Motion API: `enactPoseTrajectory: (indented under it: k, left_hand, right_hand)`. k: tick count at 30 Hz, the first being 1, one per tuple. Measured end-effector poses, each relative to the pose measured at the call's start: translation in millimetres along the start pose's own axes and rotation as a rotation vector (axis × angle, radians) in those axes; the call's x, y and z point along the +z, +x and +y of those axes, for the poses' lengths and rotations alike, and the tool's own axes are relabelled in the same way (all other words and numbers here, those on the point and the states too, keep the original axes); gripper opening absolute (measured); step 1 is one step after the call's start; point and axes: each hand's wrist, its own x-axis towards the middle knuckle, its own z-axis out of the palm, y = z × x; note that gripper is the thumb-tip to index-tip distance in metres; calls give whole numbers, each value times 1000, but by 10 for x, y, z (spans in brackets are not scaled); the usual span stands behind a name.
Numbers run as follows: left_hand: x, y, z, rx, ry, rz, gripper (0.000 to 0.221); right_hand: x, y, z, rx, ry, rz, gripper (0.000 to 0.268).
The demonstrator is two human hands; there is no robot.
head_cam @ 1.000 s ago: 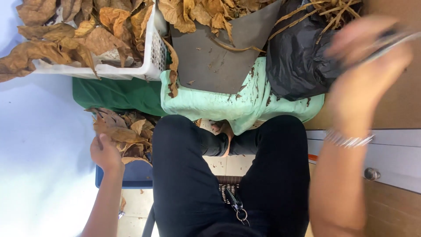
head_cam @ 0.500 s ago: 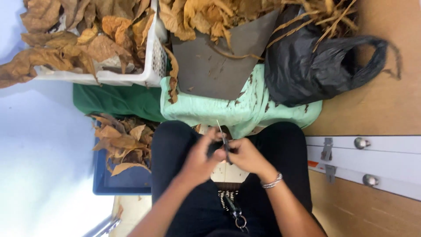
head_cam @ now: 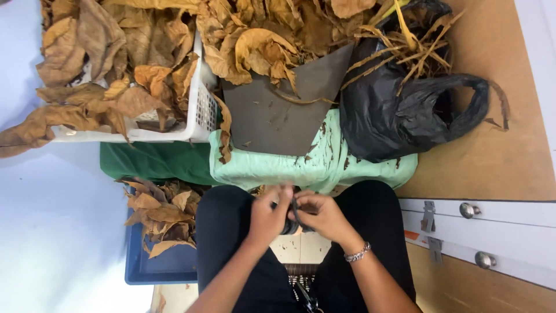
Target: Trimming the central stems from dried leaves using scissors in a processing area.
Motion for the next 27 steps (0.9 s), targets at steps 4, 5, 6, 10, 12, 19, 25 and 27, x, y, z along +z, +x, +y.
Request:
enactPoseTrajectory:
  k: [4,5,6,10,12,19,25,27]
  left_hand:
    - [-42,527,526,593,146,248,26]
    - [-30,681,706,661,107,289,28]
    - [33,919,873,663,105,287,28]
    - [301,1706,1551,910,155,150,32]
    - [489,2151,1785,919,182,62,40]
    - [1277,3733,1653,528,337,10,81]
    - [1592,4152,1634,318,491,59,95]
    - [1629,4168,1660,315,493,100,88]
  right_hand:
    - [-188,161,248,-69,100,40,24]
    - [-241,186,321,-111,133,64,30]
    - [-279,216,360,-112,131,67,30]
    - [-392,304,547,-303,264,81,41]
    - [-442,375,608,-374,273,57,45]
    - [-494,582,739,-382,417,106,38]
    - [-516,682,785,-357,431,119,44]
    - [-524,689,767,-353,429,111,46]
